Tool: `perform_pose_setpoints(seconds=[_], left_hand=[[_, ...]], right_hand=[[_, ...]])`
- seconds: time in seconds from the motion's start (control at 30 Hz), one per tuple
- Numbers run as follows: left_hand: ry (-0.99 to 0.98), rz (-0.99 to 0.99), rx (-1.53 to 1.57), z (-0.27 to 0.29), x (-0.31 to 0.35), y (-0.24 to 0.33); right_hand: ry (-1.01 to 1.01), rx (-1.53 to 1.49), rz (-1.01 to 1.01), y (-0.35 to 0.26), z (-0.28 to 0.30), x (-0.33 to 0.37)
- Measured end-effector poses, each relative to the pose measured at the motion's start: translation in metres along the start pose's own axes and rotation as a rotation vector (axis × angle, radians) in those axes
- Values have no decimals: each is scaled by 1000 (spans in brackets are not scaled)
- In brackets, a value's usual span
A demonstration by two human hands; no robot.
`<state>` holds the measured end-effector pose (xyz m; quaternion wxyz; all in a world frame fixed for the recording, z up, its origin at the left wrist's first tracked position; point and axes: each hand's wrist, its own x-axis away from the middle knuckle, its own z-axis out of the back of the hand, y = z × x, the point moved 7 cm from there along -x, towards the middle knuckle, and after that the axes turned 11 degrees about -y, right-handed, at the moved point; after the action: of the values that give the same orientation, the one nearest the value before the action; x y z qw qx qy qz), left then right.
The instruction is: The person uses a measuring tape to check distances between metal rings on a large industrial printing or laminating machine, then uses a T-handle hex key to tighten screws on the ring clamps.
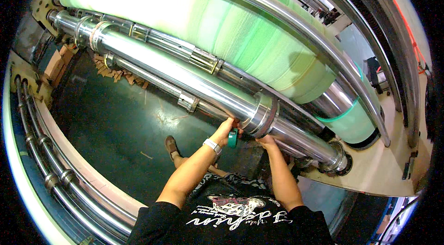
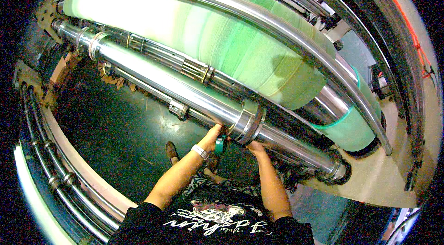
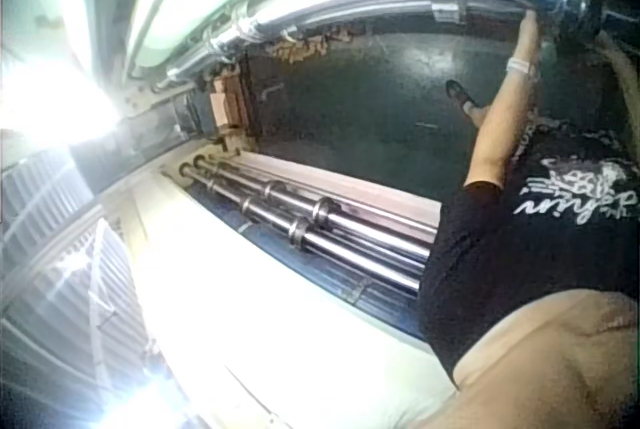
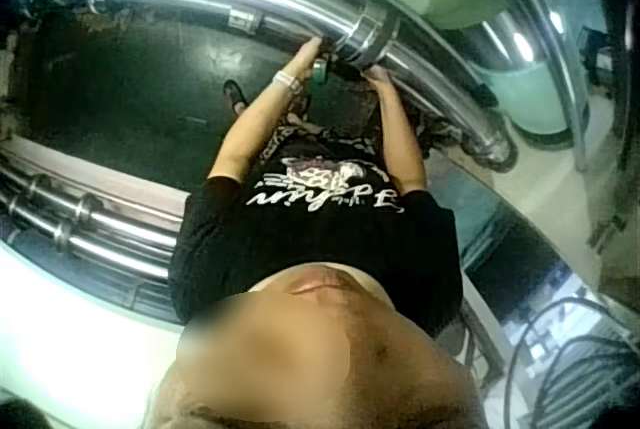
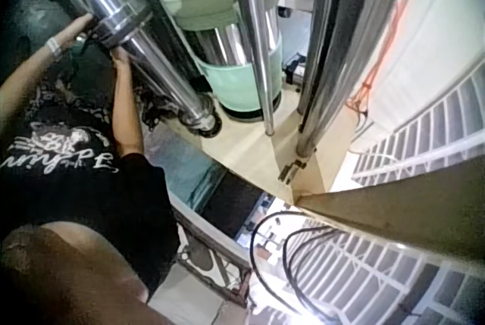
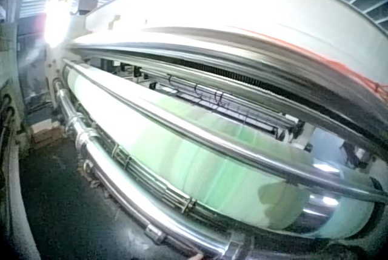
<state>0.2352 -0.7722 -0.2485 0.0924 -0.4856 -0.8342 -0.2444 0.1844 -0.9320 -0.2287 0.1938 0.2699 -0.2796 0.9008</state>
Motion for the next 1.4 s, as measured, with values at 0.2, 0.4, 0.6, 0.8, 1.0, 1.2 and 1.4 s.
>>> perform_pose_setpoints(seconds=[0.2, 0.4, 0.6, 0.8, 1.0, 1.2, 1.4], left_hand=[[28, 18, -27, 3, -5, 2], [-10, 83, 72, -21, 9, 2], [-31, 28, 39, -22, 16, 5], [-27, 53, 43, -18, 11, 5], [-157, 24, -85, -23, 18, 14], [-271, 121, -308, -17, 44, 27], [-54, 296, -315, 30, 111, 67]], right_hand=[[12, 132, -122, -35, 15, 29], [65, 362, -148, -6, 16, 27], [298, 151, -25, -24, 22, 28], [265, 266, -70, -13, 1, 28], [194, 244, -68, -39, 10, 29], [509, -317, 189, -95, -30, 68], [-139, -2319, 25, -148, -73, 93]])
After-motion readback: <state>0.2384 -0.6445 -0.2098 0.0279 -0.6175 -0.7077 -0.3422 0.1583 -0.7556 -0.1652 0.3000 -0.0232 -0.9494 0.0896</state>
